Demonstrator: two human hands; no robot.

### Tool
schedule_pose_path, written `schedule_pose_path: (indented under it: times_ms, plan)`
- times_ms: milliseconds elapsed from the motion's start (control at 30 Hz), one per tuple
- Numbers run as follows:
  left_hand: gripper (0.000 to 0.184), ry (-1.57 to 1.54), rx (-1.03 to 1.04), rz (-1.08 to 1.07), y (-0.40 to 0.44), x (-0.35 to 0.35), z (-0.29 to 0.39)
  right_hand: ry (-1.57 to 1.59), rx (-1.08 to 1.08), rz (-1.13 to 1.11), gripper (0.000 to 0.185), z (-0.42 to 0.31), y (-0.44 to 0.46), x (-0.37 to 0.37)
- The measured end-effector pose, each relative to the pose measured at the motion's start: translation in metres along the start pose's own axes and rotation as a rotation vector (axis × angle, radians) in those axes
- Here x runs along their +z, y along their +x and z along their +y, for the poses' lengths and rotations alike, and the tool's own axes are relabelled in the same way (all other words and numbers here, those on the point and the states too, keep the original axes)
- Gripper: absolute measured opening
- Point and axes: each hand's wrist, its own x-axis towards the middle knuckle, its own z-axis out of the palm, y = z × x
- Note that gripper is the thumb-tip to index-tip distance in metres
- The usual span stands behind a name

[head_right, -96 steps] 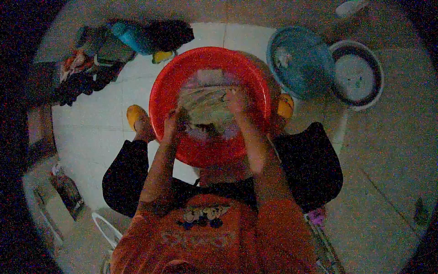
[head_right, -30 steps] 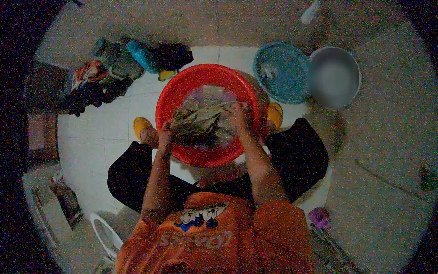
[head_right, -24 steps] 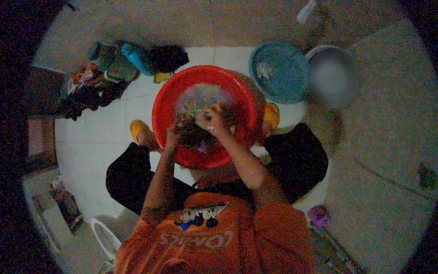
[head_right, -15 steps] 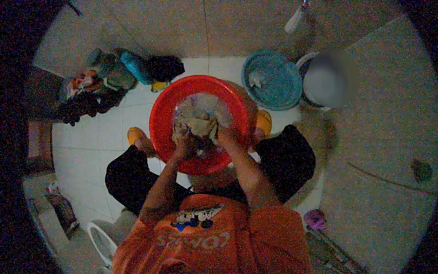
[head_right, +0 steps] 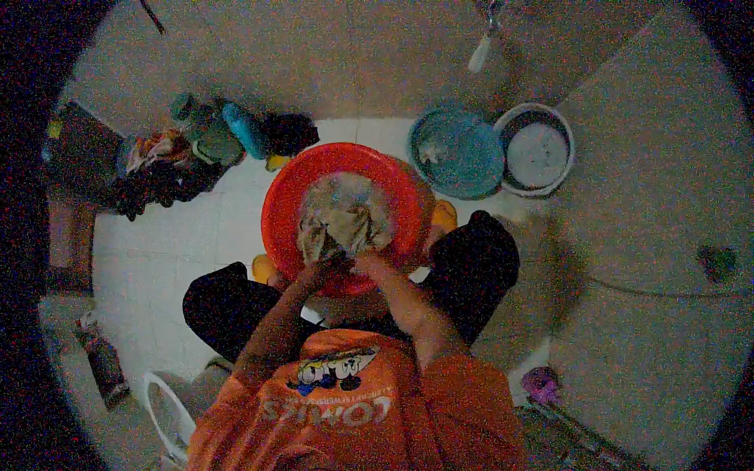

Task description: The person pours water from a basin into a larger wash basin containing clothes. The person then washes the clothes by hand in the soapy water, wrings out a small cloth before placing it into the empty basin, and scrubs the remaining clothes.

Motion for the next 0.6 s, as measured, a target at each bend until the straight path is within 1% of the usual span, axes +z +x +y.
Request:
schedule_pose_path:
  times_ms: [33,67,100,133,167,200,233,300,367,433,500,533,567,600]
  plan:
    - [0.027,-0.063,0.016,0.012,0.000,0.005,-0.002,-0.012,0.013,-0.010,0.046,0.005,0.002,0.016]
    - [0.027,-0.073,0.019,0.014,0.002,0.008,-0.005,-0.061,-0.061,0.127,0.045,0.009,0.004,0.033]
    - [0.026,-0.016,0.139,0.067,0.005,0.009,-0.006,-0.110,-0.137,0.265,0.043,0.007,-0.002,0.033]
    - [0.025,0.043,0.260,0.119,0.005,0.010,-0.007,-0.118,-0.131,0.263,0.043,0.005,-0.006,0.030]
    - [0.025,0.032,0.263,0.118,0.004,0.011,-0.008,-0.104,-0.111,0.152,0.042,0.004,-0.009,0.025]
    - [0.026,-0.062,0.181,0.051,-0.013,-0.029,0.026,-0.090,-0.089,0.039,0.040,-0.001,-0.012,0.018]
    - [0.027,-0.155,0.092,-0.016,-0.023,-0.053,0.048,-0.094,-0.088,0.029,0.040,-0.004,-0.014,0.016]
    - [0.030,-0.139,0.063,-0.020,-0.011,-0.043,0.047,0.058,-0.039,0.041,0.036,-0.010,-0.013,0.009]
    - [0.034,-0.118,0.013,-0.027,0.009,-0.027,0.046,0.015,-0.059,0.000,0.034,-0.005,-0.008,0.002]
    - [0.039,-0.079,0.041,-0.149,0.014,-0.029,0.047,-0.018,-0.068,-0.045,0.032,-0.002,0.007,0.008]
    - [0.045,-0.031,0.091,-0.268,0.015,-0.026,0.049,-0.116,-0.106,-0.152,0.030,-0.001,0.021,0.023]
    - [0.048,-0.006,0.125,-0.325,0.015,-0.027,0.051,-0.113,-0.099,-0.154,0.030,-0.010,0.013,0.011]
    - [0.048,0.005,0.143,-0.316,0.007,-0.020,0.047,-0.132,-0.075,-0.157,0.033,-0.022,0.003,0.011]
    - [0.049,0.102,0.257,-0.368,0.003,-0.019,0.046,-0.150,-0.056,-0.173,0.036,-0.032,-0.006,0.002]
